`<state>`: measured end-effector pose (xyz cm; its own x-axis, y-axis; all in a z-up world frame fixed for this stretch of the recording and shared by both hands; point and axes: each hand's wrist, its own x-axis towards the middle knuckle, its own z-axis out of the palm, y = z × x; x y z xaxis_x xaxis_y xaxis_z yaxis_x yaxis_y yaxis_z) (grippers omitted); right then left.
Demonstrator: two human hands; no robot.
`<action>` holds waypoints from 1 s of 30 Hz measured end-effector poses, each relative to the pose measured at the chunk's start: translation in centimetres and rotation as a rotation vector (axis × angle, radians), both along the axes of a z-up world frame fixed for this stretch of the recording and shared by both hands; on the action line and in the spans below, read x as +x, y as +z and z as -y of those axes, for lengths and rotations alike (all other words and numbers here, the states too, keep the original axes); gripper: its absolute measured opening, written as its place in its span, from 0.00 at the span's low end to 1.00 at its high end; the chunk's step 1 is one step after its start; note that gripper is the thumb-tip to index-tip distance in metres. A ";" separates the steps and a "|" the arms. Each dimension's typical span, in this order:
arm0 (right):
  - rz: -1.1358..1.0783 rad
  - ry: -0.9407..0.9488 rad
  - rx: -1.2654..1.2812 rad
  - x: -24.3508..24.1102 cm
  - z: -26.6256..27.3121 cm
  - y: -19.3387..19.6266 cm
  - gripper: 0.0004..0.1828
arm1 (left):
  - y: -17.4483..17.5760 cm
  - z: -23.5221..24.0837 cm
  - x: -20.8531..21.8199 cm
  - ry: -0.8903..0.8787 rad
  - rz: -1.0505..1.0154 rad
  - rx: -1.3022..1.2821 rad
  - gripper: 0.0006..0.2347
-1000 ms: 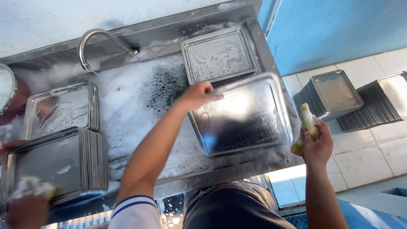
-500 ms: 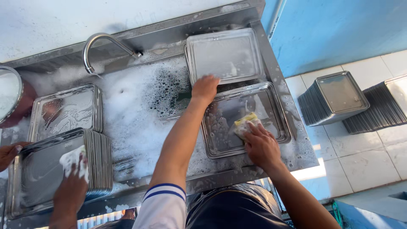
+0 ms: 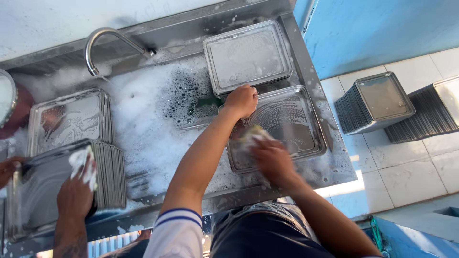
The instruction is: The person scrubs multiple stainless steel food trays with a yellow sponge in a soapy sink, rinses them under running water, and stacks the cleaned trays on the sink ledge. The person repeats this process for several trays throughout the clip.
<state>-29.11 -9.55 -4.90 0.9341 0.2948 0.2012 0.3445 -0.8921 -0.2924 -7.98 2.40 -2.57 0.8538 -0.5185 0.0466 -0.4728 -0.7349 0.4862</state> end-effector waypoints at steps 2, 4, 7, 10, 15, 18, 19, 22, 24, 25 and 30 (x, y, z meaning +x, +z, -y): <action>-0.030 -0.140 -0.128 0.3 4.9 0.9 0.18 | 0.0 -0.9 -0.1 -0.003 -0.003 -0.046 0.12; 0.196 -0.360 -0.107 3.1 7.7 2.2 0.21 | 0.1 -1.3 0.1 -0.007 -0.025 -0.071 0.13; 0.104 -0.333 -0.156 7.1 3.8 2.7 0.18 | -0.1 -0.8 0.7 0.090 -0.237 0.077 0.14; -0.212 -0.055 -0.079 5.3 -2.9 1.7 0.12 | -0.6 -0.7 1.2 0.097 -0.163 0.082 0.14; -0.364 0.000 -0.001 -1.9 3.1 0.6 0.13 | 1.6 -0.3 0.3 0.001 0.005 0.211 0.20; -0.626 -0.257 0.605 -3.9 12.8 2.4 0.15 | 6.4 -0.9 -1.2 0.001 -0.037 0.247 0.21; -0.729 -0.358 0.642 -4.5 15.8 3.3 0.19 | 8.5 -1.1 -1.6 -0.008 -0.044 0.243 0.20; -0.321 -0.197 1.384 -6.7 22.2 5.9 0.16 | 13.8 -1.9 -4.1 -0.007 0.098 0.136 0.14; -0.019 -0.351 1.487 -7.3 23.9 6.3 0.13 | 15.3 -2.9 -6.5 -0.071 0.375 0.026 0.11; 0.126 -0.341 1.651 -7.2 24.2 6.1 0.13 | 15.1 -3.2 -8.5 -0.158 0.434 0.041 0.11; 0.383 -0.402 1.167 -3.5 22.4 3.7 0.09 | 9.0 -1.0 -18.0 -0.565 0.353 0.220 0.07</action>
<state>-32.56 -31.95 -1.22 0.7417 -0.5220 0.4212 0.3479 -0.2376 -0.9069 -25.96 3.43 6.40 0.4037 -0.9076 0.1149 -0.9137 -0.3936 0.1012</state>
